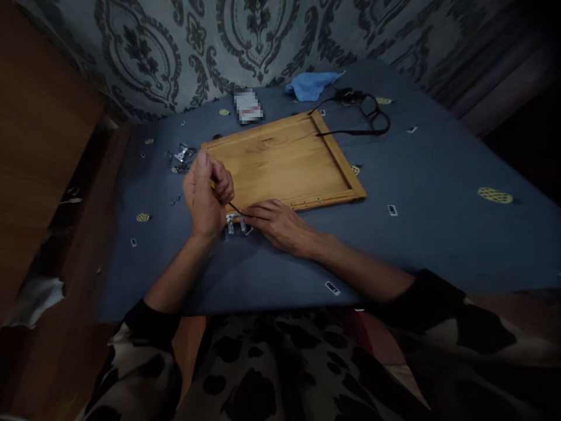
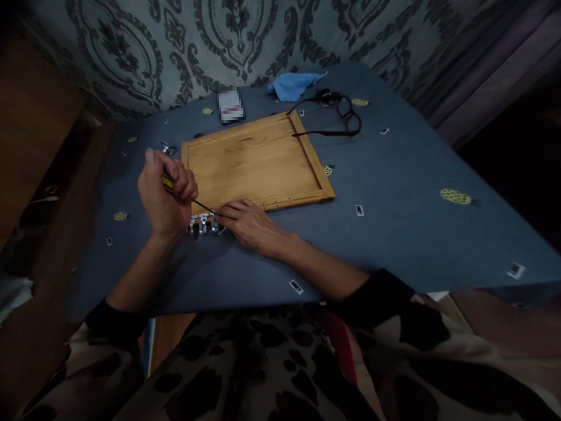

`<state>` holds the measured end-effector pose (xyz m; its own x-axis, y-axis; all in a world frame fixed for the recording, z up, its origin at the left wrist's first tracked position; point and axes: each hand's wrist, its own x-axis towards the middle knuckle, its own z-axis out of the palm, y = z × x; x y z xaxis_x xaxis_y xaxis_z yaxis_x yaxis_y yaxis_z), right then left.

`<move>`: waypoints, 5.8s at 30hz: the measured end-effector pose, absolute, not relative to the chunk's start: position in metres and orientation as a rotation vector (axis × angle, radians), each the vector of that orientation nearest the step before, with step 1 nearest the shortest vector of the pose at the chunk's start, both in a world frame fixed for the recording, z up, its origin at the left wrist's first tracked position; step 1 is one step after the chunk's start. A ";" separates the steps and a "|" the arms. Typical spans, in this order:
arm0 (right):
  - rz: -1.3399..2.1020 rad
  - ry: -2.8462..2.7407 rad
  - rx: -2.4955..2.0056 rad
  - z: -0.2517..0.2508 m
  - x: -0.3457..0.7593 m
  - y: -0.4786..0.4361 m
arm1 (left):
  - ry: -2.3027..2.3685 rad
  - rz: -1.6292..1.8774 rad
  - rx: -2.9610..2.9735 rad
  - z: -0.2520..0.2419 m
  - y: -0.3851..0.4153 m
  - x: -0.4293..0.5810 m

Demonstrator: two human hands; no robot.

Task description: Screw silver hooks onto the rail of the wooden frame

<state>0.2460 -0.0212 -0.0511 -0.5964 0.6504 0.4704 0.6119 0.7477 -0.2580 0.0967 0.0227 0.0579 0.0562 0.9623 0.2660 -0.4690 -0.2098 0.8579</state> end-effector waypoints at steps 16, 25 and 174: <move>0.129 -2.395 -0.936 -0.050 0.246 -0.022 | 0.585 1.383 1.165 0.055 0.021 0.093; 0.128 -2.395 -0.939 -0.052 0.247 -0.021 | 0.667 1.326 1.121 0.062 0.023 0.094; 0.111 -2.425 -0.966 -0.047 0.246 -0.021 | 0.539 1.446 1.282 0.043 0.027 0.098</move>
<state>0.2457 -0.0214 -0.0468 -0.6083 0.6611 0.4392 0.6183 0.7417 -0.2601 0.0975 0.0265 0.0433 0.1587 0.8975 0.4114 -0.4096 -0.3193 0.8546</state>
